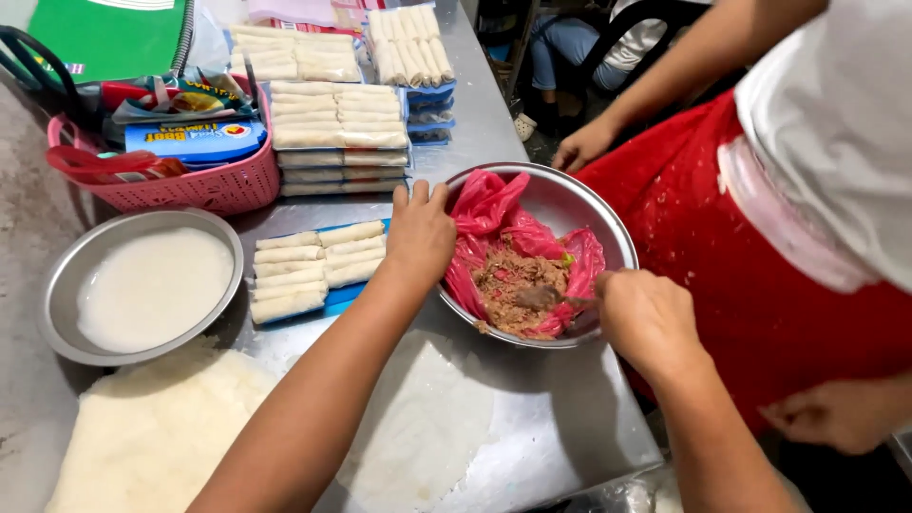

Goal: Manually assembling spring rolls by placing meat filling on wrappers and rolling them into cylinders.

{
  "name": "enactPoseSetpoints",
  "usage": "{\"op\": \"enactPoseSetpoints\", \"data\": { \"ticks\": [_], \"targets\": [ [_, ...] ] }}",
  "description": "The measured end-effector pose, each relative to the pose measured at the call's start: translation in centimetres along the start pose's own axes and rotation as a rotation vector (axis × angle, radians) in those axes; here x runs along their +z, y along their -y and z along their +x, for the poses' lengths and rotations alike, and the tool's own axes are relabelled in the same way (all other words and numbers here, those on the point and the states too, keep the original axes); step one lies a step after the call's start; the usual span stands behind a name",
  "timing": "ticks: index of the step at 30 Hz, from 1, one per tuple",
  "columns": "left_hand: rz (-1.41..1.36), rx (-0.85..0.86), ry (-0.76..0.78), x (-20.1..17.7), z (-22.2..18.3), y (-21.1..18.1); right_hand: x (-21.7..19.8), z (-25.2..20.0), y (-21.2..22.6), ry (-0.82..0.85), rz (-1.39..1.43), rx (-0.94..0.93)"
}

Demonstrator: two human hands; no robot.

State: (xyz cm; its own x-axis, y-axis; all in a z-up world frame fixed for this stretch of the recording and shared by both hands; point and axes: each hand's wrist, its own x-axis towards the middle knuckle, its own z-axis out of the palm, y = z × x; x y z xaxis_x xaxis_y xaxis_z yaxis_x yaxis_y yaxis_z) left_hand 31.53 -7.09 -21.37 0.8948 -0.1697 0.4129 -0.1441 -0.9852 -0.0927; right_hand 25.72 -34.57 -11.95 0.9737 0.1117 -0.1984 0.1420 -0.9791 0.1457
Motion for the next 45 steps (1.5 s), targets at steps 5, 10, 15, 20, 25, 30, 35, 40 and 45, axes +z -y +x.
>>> {"op": "enactPoseSetpoints", "data": {
  "ticks": [5, 10, 15, 20, 25, 30, 35, 40, 45],
  "targets": [
    [-0.449, -0.185, -0.281, -2.6, -2.4, -0.5, -1.9, 1.0, 1.4, -0.150, 0.110, -0.042],
    [-0.701, -0.427, -0.173, -4.3, -9.5, -1.9, 0.6, 3.4, 3.1, -0.347, 0.144, -0.252],
    [-0.887, -0.455, -0.069, -4.8, -11.1, -2.4, 1.4, 4.0, 6.5, -0.380, 0.176, -0.322],
    [-0.951, -0.477, -0.065, -4.2, -10.5, -1.8, 2.5, 6.2, 7.4, -0.313, 0.167, -0.324],
    [-1.038, -0.439, -0.053, -7.3, -12.2, -2.1, 1.0, 7.2, 3.8, -0.813, -0.139, -0.337],
    [-0.911, -0.413, -0.046, -8.3, -19.4, -2.0, -0.6, 4.2, 1.7, -0.801, -0.116, -0.331],
    [-0.744, -0.355, -0.132, -6.7, -27.6, -2.1, 4.0, 6.3, 2.4, -0.692, -0.221, -0.309],
    [-0.618, -0.330, -0.171, -4.2, -32.0, -1.9, 3.2, 5.6, 4.2, -0.688, -0.208, -0.358],
    [-0.567, -0.358, -0.156, -4.3, -31.9, -2.5, 3.5, 6.0, 4.0, -0.451, -0.101, -0.243]
  ]
}}
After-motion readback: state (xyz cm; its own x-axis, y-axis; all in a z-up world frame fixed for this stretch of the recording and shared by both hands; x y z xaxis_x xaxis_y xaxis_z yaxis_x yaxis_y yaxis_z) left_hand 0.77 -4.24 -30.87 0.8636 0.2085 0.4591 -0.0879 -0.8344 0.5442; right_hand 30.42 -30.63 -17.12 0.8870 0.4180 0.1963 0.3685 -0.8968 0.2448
